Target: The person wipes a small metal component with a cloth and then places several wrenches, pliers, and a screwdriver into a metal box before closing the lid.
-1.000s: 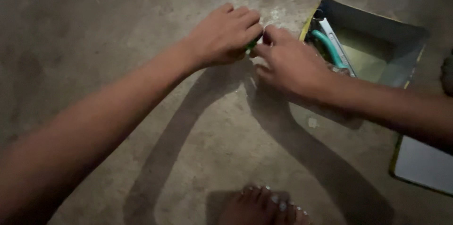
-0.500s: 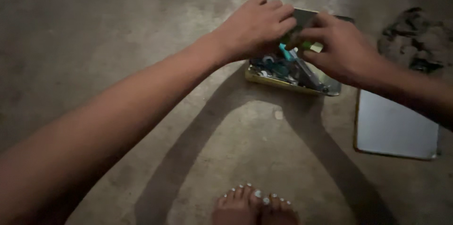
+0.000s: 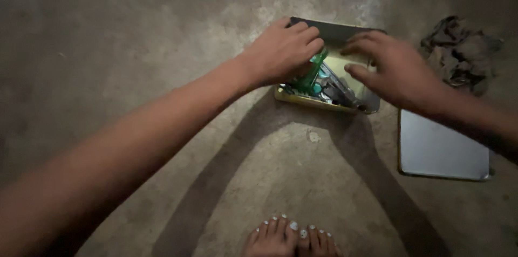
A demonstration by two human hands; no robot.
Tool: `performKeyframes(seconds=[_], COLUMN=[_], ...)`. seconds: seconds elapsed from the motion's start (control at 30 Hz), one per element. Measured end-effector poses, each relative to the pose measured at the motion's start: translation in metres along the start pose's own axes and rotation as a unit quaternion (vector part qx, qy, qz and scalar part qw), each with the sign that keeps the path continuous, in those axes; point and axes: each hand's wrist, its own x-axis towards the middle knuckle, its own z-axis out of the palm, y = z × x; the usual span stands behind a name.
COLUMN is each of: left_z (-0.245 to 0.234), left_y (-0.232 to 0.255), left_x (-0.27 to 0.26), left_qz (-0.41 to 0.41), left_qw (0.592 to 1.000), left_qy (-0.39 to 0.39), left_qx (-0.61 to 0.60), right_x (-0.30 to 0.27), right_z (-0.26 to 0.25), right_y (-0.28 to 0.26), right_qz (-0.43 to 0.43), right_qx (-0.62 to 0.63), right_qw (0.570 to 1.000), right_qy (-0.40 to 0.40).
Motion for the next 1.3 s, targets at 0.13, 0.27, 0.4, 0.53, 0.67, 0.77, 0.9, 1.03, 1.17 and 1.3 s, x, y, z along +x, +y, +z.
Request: performKeyframes(seconds=[0.13,0.27,0.4,0.53,0.67,0.77,0.9,1.03,1.17,1.3], left_z=[0.006,0.02,0.033,0.051,0.093,0.129,0.175,0.207,0.198,0.137], left_y=[0.009,0.035,0.083,0.122,0.141,0.164,0.201,0.218,0.211,0.195], left_x=[0.017,0.049,0.069,0.08,0.099,0.116,0.131,0.137,0.144,0.153], left_qz=[0.003,0.03,0.076,0.189,0.243,0.245,0.271,0.306,0.381,0.343], left_qw=[0.998,0.995,0.994,0.978,0.965,0.969,0.96,0.948,0.921,0.924], left_qy=[0.068,0.082,0.077,0.076,0.087,0.04,0.071,0.043,0.0,0.041], left_qx=[-0.012,-0.043,-0.026,-0.037,-0.043,-0.017,-0.006,-0.077,-0.077,-0.163], right_x=[-0.017,-0.042,-0.078,-0.124,-0.172,-0.204,-0.225,-0.244,-0.254,-0.24], right_z=[0.002,-0.001,0.001,0.009,0.022,0.034,0.053,0.076,0.077,0.026], right_y=[0.002,0.013,0.037,0.071,0.111,0.137,0.17,0.184,0.193,0.191], right_qz=[-0.029,-0.023,0.028,0.069,0.177,0.259,0.364,0.462,0.397,0.48], right_qx=[-0.033,-0.024,-0.053,-0.079,-0.141,-0.128,-0.176,-0.13,-0.127,-0.038], right_qw=[0.999,0.999,0.998,0.994,0.973,0.957,0.914,0.877,0.906,0.871], right_qy=[0.008,0.028,0.022,0.0,-0.04,0.022,0.023,0.012,0.074,0.101])
